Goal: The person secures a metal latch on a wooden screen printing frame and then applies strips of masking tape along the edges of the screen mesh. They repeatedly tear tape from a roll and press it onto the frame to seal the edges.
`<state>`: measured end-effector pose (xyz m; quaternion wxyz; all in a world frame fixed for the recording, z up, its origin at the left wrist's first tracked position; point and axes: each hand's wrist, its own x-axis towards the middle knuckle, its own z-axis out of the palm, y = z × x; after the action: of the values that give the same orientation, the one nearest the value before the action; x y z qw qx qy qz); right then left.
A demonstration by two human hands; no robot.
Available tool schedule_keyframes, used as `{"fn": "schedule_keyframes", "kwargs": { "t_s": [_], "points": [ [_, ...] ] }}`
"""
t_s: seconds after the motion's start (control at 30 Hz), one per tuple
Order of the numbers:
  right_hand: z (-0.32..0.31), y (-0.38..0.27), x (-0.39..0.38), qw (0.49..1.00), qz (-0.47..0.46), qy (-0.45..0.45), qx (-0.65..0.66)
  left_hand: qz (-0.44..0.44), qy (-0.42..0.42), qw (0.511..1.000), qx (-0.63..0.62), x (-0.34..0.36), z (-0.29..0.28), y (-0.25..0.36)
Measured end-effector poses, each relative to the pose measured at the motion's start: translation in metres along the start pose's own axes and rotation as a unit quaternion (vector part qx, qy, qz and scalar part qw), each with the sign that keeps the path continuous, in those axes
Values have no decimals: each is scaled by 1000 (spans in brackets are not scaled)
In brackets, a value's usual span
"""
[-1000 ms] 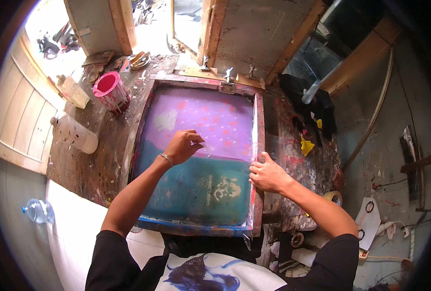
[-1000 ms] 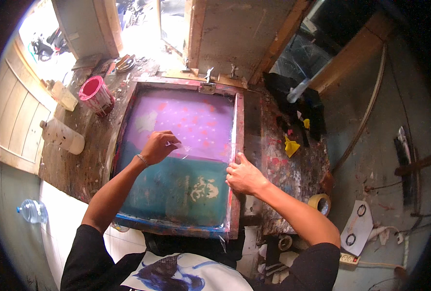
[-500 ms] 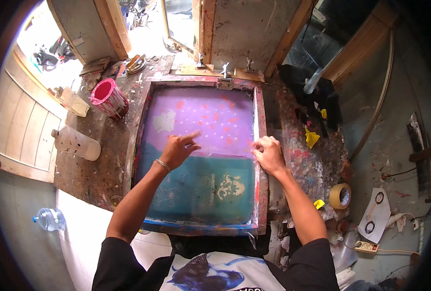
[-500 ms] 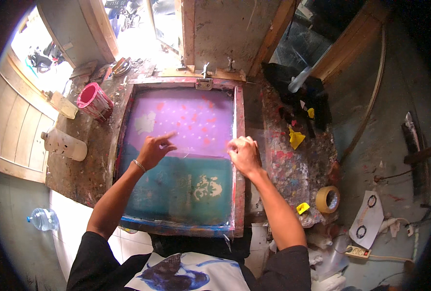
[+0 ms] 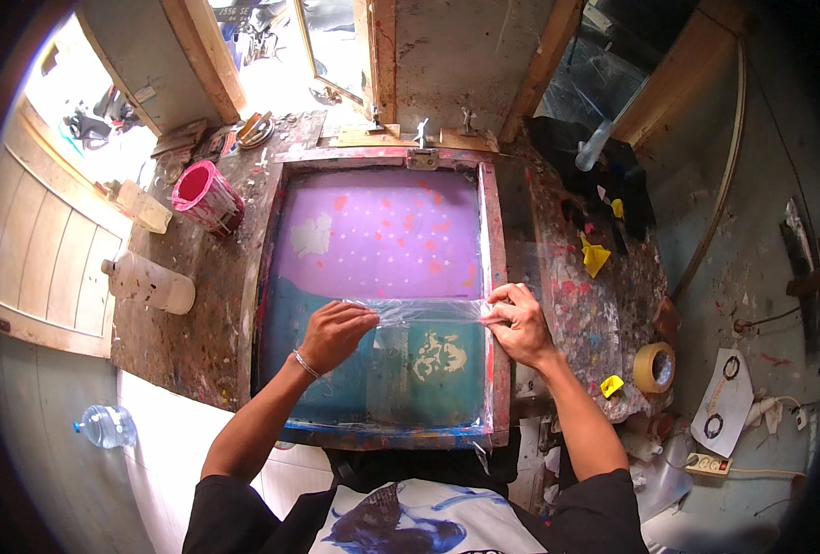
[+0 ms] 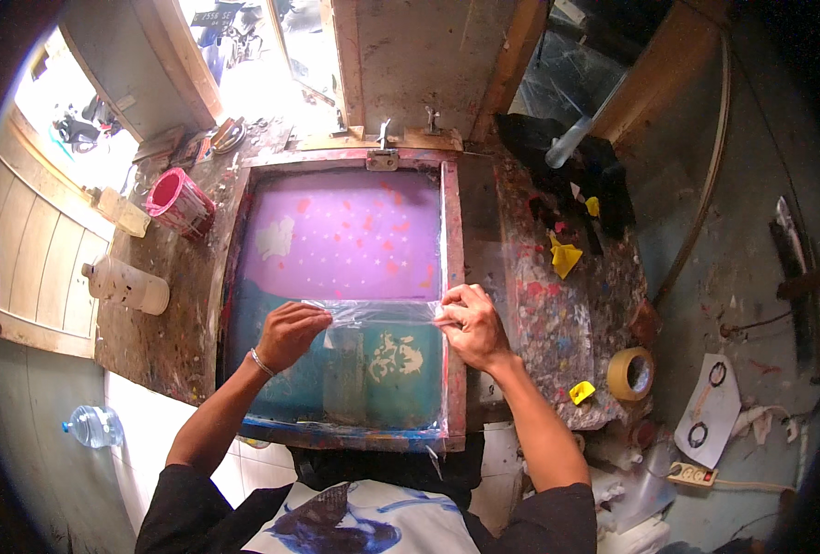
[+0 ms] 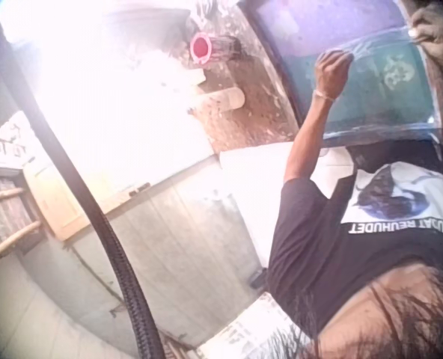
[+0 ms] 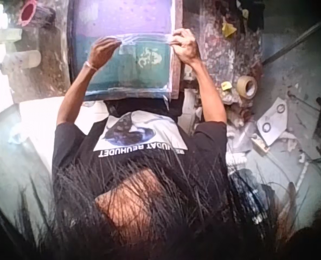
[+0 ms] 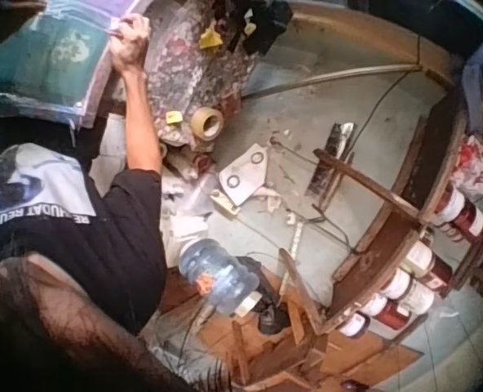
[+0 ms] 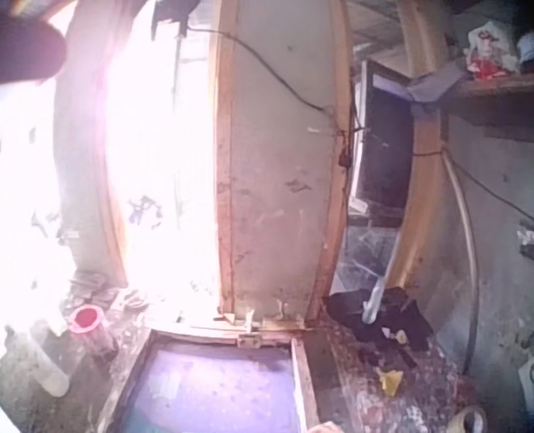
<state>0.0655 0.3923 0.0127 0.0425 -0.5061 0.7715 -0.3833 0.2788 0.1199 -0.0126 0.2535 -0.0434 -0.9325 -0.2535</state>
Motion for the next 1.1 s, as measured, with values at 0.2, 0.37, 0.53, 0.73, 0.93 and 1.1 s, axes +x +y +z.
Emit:
{"fn": "schedule_keyframes", "kwargs": {
  "t_s": [0.2, 0.37, 0.53, 0.73, 0.93, 1.1],
  "points": [
    [1, 8, 29, 990, 128, 20, 59, -139, -19, 986, -92, 42, -7, -29],
    [18, 21, 38, 945, 214, 65, 237, -310, -37, 913, -264, 38, -6, -62],
    [40, 29, 35, 956, 196, 144, 167, -321, -42, 900, -291, 22, 0, -74],
    [37, 22, 38, 983, 47, 89, -151, -352, 140, 884, -273, 17, 24, -51],
    [16, 4, 33, 982, 2, -27, -185, -206, 76, 962, -162, 14, 22, -55],
    [17, 2, 30, 981, 13, -52, -189, -206, -3, 964, -168, 15, 6, -52]
  ]
}}
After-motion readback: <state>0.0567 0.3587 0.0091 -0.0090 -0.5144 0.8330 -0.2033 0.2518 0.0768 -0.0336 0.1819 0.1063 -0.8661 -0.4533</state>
